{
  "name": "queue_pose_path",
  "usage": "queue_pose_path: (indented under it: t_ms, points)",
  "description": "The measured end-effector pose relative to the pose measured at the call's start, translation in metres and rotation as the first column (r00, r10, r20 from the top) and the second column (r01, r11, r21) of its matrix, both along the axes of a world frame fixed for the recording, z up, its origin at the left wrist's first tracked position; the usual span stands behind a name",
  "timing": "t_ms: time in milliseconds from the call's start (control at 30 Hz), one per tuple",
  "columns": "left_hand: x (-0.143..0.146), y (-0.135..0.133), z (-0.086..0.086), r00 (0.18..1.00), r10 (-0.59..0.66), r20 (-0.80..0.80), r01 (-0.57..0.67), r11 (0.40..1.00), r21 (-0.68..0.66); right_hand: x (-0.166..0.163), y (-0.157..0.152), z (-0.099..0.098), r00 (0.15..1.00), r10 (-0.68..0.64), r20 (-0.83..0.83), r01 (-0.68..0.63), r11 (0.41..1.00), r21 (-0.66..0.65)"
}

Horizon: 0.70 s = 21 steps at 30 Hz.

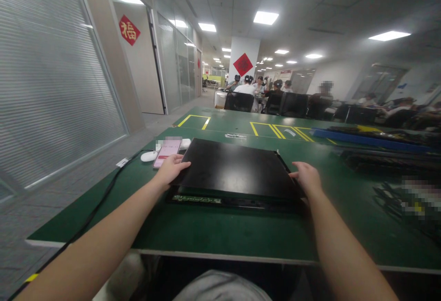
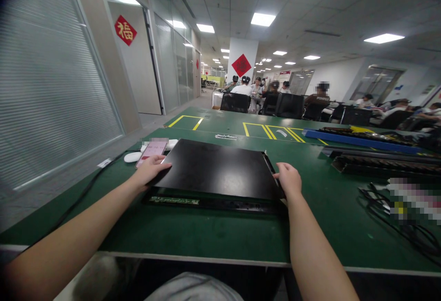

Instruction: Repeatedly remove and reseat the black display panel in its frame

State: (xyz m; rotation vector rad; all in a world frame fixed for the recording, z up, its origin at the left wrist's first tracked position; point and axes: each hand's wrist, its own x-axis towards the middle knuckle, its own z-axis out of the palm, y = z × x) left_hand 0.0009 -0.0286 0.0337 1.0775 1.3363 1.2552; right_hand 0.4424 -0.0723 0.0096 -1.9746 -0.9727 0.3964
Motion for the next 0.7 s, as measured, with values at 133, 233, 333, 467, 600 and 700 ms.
queue_pose_path:
  t_ms: [133,233,333,467,600,700]
  points:
    - [0.0024,-0.0038,0.0015,1.0,0.001,-0.03,-0.001,1.0,-0.002,-0.0009,-0.0007,0.0029,0.997,-0.01,0.081,0.015,0.999,-0.052]
    - [0.0038,-0.0054,0.0022,0.999,-0.005,-0.034,0.006,1.0,0.001,-0.0016,-0.0014,0.0041,0.995,-0.02,0.102,0.027,0.998,-0.062]
    - [0.0056,-0.0059,0.0024,0.999,-0.013,-0.048,0.013,1.0,-0.007,-0.003,-0.0023,0.0059,0.991,-0.032,0.128,0.041,0.997,-0.072]
    - [0.0076,-0.0049,0.0014,0.995,-0.007,-0.099,0.007,1.0,-0.006,-0.0049,-0.0027,0.0072,0.989,-0.029,0.143,0.042,0.995,-0.089]
    - [0.0071,-0.0025,-0.0007,0.983,-0.011,-0.185,0.017,0.999,0.03,-0.0047,-0.0017,0.006,0.991,-0.029,0.134,0.044,0.992,-0.116]
    - [0.006,-0.0011,-0.0015,0.97,-0.011,-0.242,0.026,0.998,0.059,-0.004,-0.0012,0.0055,0.99,-0.017,0.141,0.036,0.991,-0.127]
